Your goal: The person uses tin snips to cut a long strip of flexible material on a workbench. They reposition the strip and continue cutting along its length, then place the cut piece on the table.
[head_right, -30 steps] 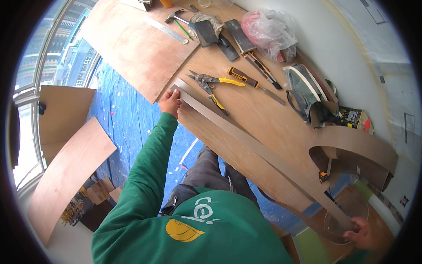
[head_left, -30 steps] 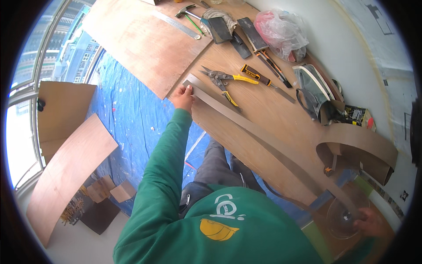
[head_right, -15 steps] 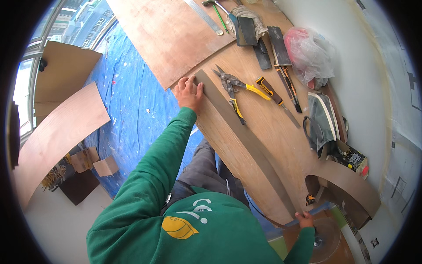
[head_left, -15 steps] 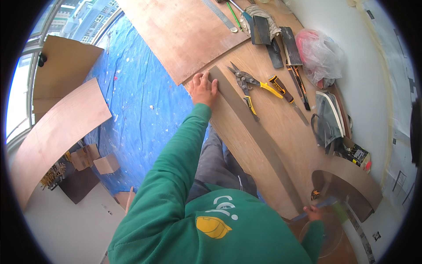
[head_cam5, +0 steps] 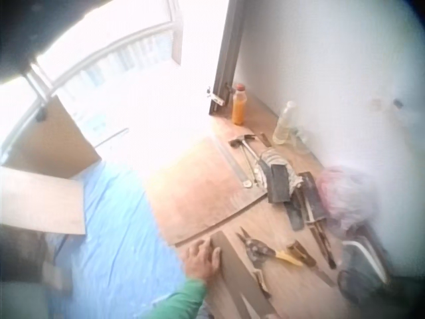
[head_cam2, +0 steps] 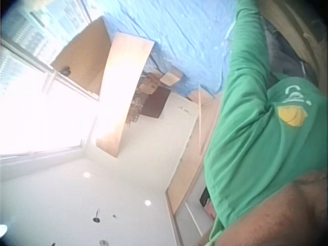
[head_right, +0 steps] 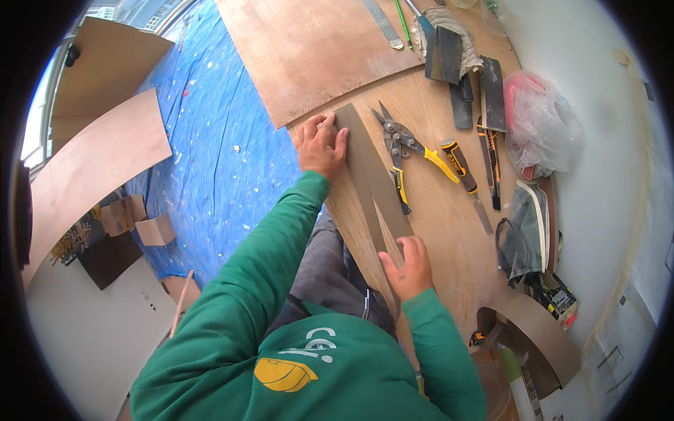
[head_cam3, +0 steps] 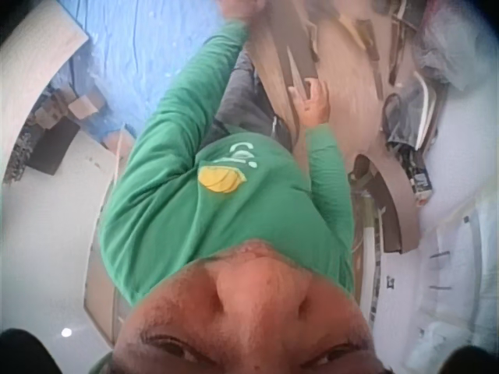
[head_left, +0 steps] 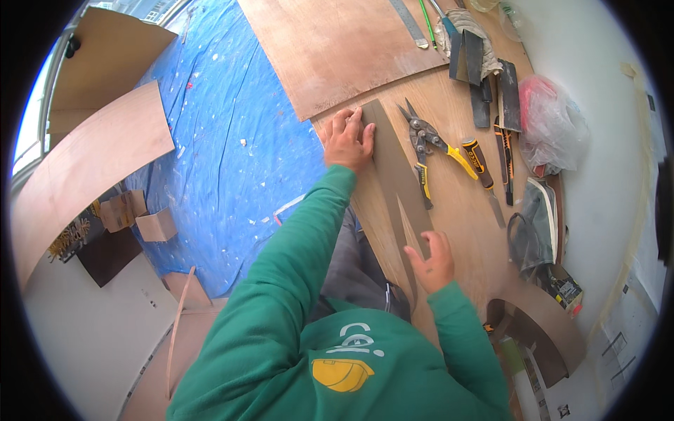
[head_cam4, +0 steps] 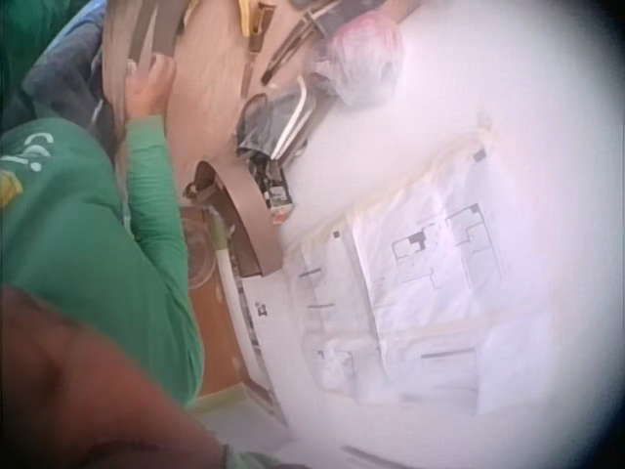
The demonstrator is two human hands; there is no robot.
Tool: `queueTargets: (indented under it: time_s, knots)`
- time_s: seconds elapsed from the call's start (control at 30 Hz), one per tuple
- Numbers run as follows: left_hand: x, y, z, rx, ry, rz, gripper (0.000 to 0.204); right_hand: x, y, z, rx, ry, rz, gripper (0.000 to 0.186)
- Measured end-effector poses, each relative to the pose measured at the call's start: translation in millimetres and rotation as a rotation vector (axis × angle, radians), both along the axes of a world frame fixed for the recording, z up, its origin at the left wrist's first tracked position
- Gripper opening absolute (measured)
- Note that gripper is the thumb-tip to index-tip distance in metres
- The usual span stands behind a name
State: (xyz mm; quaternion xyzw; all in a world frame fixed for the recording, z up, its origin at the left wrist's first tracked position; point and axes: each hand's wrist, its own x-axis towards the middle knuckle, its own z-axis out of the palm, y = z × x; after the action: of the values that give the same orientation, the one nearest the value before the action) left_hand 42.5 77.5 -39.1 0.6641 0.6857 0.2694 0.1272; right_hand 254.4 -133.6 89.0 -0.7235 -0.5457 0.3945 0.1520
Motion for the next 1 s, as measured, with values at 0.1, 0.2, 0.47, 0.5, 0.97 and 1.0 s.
queueTargets:
  time_s: [0.1, 0.2, 0.47, 0.5, 0.97, 1.0]
  knots:
    - [4, 0, 5, -0.015, -0.033, 0.010, 0.045, -34, 13, -40, 0.043, -0.148, 0.120, 0.055]
    - [6, 1, 9, -0.024, -0.014, -0.016, 0.043, -38, 6, -54, 0.025, -0.231, 0.141, 0.055]
    - [5, 0, 3, -0.036, -0.007, -0.014, 0.043, -22, -5, -53, -0.004, -0.165, 0.104, 0.046]
    - [5, -1, 3, -0.044, -0.024, -0.014, 0.043, -21, -8, -52, -0.014, -0.136, 0.062, 0.045]
    - [8, 0, 7, -0.070, 0.029, -0.007, 0.044, -7, -19, -62, 0.186, 0.004, 0.023, 0.048]
    - [8, 0, 7, -0.072, 0.031, -0.005, 0.043, -7, -18, -67, 0.203, -0.006, 0.034, 0.047]
